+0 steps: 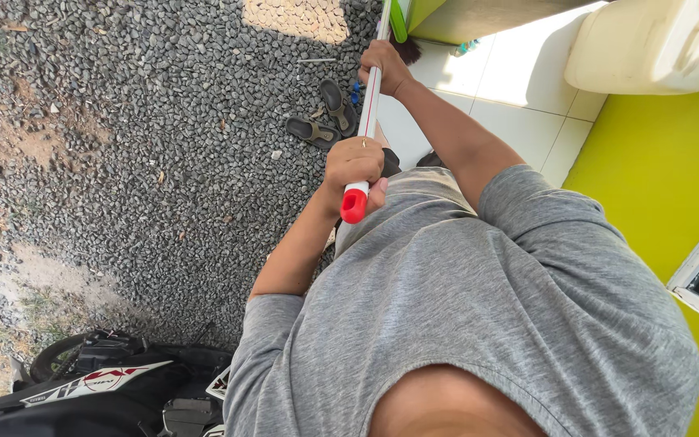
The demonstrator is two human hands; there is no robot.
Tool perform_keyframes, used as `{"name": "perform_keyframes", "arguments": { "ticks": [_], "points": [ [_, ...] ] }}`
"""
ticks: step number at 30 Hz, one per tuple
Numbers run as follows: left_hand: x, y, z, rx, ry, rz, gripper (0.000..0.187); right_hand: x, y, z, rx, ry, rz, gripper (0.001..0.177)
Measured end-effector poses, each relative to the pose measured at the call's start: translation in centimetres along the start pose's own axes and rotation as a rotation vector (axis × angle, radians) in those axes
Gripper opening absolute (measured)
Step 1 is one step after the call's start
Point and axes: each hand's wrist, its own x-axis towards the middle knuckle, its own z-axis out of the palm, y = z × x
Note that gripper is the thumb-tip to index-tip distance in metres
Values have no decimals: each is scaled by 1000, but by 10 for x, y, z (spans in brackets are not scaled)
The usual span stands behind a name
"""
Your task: The person sweeps a white tiled floor using a long-handled brush, moving dirt from the threshold of an indoor space out onto a gravel area.
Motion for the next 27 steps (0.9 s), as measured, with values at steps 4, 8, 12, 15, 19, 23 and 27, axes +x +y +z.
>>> {"name": "perform_keyframes", "arguments": {
  "ticks": [4,8,12,15,19,23,27],
  "points": [
    [-9,9,4,-6,13,21,27,-6,-7,1,75,0,-18,29],
    [-7,9,4,-25,9,44,28,-7,-4,1,31,-6,-12,32],
    [-7,9,3,5,2,22,29,-7,0,-2,44,10,-24,30],
    [-8,8,2,-18,4,38,28,-9,-2,2,41,51,-33,28],
    [-11,7,0,-2,3,32,29,-8,6,6,-31,37,-17,31],
    [-8,4,7,31,-33,40,26,1,28,3,-49,111,-42,29],
    [-2,-5,14,77,-95,10,30,16,54,-13,1139,-39,828,44]
  ]
}}
